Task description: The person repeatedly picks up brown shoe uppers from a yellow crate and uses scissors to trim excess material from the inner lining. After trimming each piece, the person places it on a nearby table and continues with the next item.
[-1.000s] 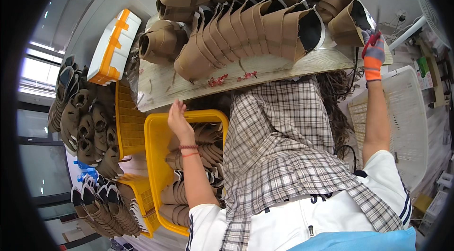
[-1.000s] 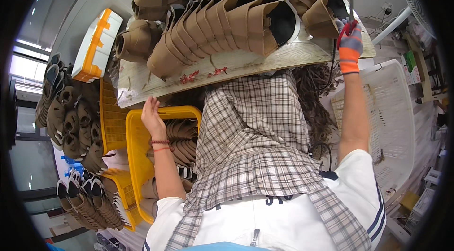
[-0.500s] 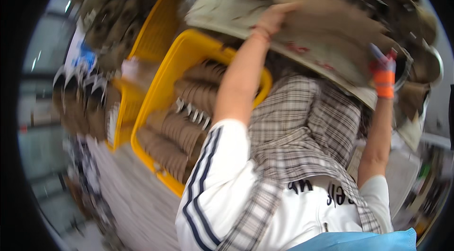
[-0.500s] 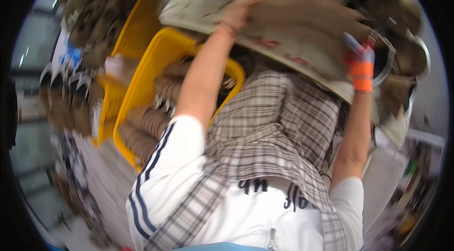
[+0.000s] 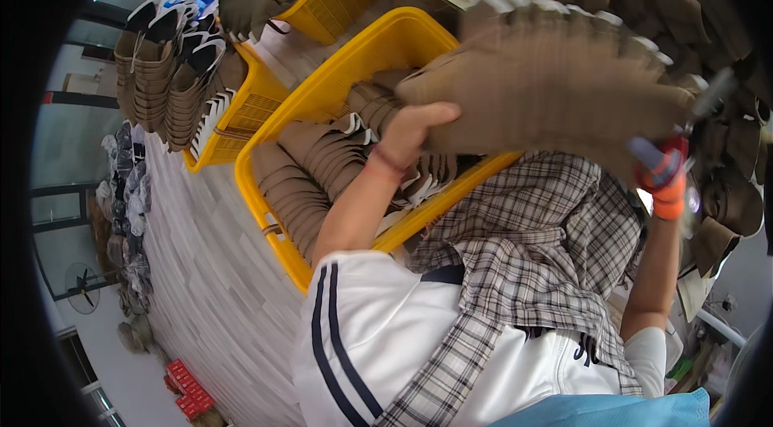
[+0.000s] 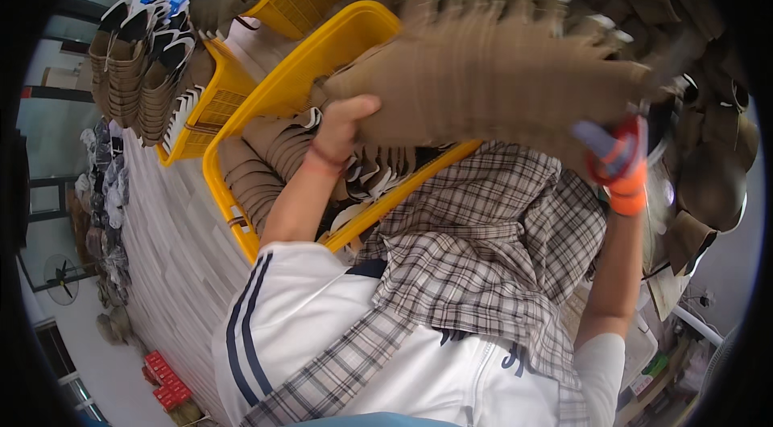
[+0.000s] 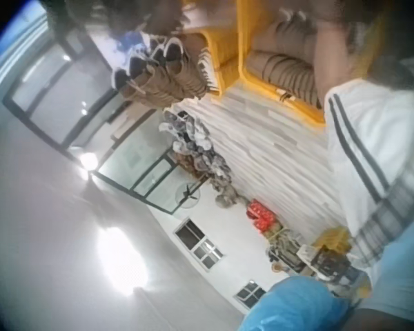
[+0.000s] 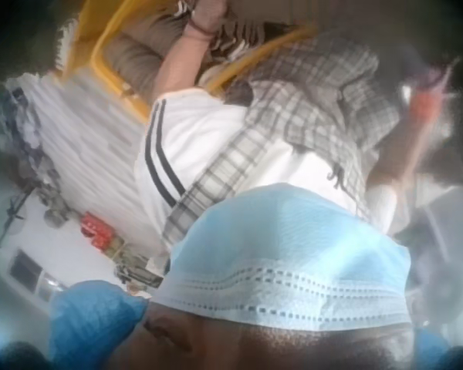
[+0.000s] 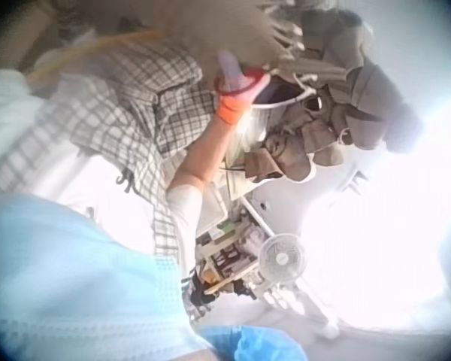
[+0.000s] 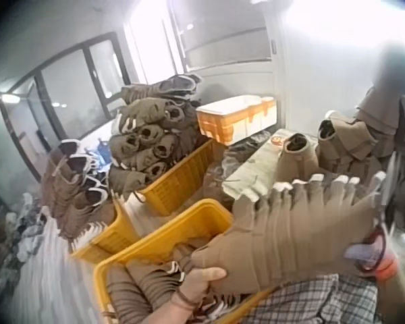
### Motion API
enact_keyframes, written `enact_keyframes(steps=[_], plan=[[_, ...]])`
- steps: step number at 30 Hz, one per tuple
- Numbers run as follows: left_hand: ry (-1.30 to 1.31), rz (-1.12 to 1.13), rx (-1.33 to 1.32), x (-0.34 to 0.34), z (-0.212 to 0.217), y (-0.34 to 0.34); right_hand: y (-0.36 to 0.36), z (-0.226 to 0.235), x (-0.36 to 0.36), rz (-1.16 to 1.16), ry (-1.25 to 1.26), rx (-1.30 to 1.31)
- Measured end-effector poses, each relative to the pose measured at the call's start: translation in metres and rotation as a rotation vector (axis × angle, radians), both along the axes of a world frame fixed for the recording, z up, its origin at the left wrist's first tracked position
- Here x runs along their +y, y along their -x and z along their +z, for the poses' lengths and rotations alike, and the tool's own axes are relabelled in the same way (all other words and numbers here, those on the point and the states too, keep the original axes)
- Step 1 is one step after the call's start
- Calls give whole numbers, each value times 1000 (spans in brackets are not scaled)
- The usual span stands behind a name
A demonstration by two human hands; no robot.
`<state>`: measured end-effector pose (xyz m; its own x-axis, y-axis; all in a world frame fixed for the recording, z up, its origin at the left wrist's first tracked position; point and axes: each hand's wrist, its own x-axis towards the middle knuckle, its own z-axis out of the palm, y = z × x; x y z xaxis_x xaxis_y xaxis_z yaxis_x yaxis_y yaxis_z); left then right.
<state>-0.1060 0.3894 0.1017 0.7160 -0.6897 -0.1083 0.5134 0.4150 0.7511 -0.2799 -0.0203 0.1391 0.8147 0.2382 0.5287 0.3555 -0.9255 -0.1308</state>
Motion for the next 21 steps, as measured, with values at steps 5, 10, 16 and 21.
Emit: enact_keyframes(steps=[5, 10, 16, 21], plan=[[-16, 314, 46, 132, -40, 28, -125, 0, 163, 304, -836, 562], [-234, 644, -23, 191, -79, 29, -209, -45, 238, 227, -896, 979], [-325, 822, 62, 225, -137, 6, -281, -136, 283, 517, -818, 726], [-230, 943, 160, 250, -174, 5, -301, -128, 320, 490, -655, 804]])
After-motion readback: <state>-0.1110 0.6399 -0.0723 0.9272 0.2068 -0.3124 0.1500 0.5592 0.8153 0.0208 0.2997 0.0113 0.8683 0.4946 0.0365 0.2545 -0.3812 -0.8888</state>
